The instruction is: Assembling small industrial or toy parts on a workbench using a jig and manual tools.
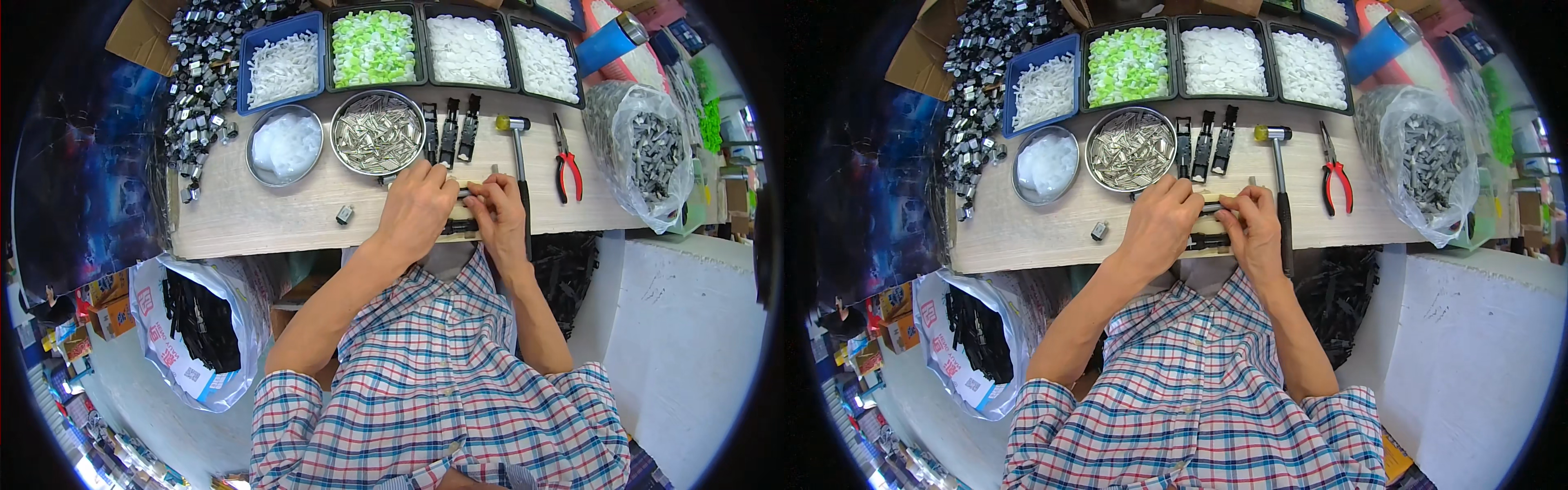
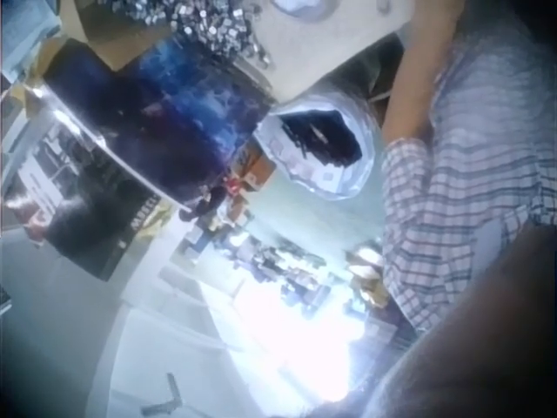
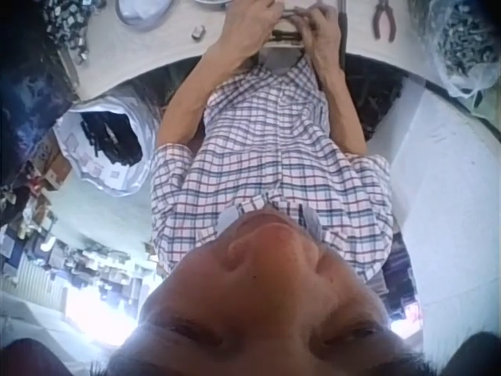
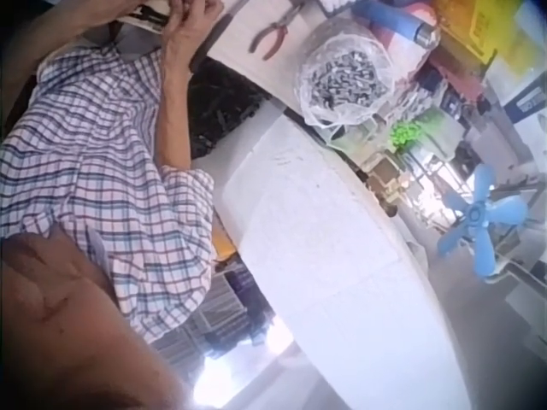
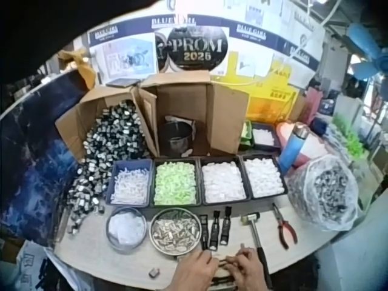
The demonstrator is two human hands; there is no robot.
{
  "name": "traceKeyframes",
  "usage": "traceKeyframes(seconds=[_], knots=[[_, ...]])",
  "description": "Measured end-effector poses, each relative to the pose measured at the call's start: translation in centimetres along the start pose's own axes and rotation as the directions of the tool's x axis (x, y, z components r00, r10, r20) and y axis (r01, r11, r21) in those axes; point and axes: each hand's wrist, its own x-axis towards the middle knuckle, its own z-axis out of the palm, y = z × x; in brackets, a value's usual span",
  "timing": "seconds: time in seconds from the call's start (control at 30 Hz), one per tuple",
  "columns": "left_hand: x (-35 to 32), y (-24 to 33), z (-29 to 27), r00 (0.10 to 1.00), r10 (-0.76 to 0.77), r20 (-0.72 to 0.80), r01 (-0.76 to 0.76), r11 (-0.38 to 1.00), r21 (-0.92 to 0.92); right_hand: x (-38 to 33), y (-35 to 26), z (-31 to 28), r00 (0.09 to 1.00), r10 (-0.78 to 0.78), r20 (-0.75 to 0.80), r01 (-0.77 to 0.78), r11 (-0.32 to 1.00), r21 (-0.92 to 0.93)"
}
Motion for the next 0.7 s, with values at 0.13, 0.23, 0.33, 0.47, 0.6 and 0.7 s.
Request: traceKeyframes(seconds=[0.13,0.23,0.33,0.47,0.6,0.7], knots=[[-0.2,-0.6,0.1,1.0,-0.014,0.011,0.015,0.998,-0.058,0.5,1.2,-1.6,1.0,-0.03,-0.01,0.031,0.988,0.153],[-0.5,-0.8,0.0,0.999,-0.031,0.022,0.033,0.994,-0.106,1.6,1.0,-2.6,0.984,0.077,-0.16,-0.091,0.993,-0.078],[-0.7,-1.1,-0.2,0.999,-0.037,0.024,0.04,0.989,-0.144,3.0,1.2,-2.3,0.994,-0.092,-0.061,0.057,0.902,-0.428],[-0.1,-1.4,-1.1,0.993,-0.109,-0.047,0.093,0.959,-0.266,3.2,2.2,-2.3,0.99,-0.139,-0.013,0.111,0.842,-0.529],[0.5,-1.8,-1.4,0.988,-0.141,-0.058,0.112,0.929,-0.354,2.9,2.2,-2.6,0.995,-0.086,-0.049,0.044,0.828,-0.558],[0.6,-1.3,0.2,0.999,0.028,-0.015,-0.032,0.934,-0.356,2.4,2.6,-2.4,0.982,-0.183,-0.048,0.123,0.81,-0.573]])
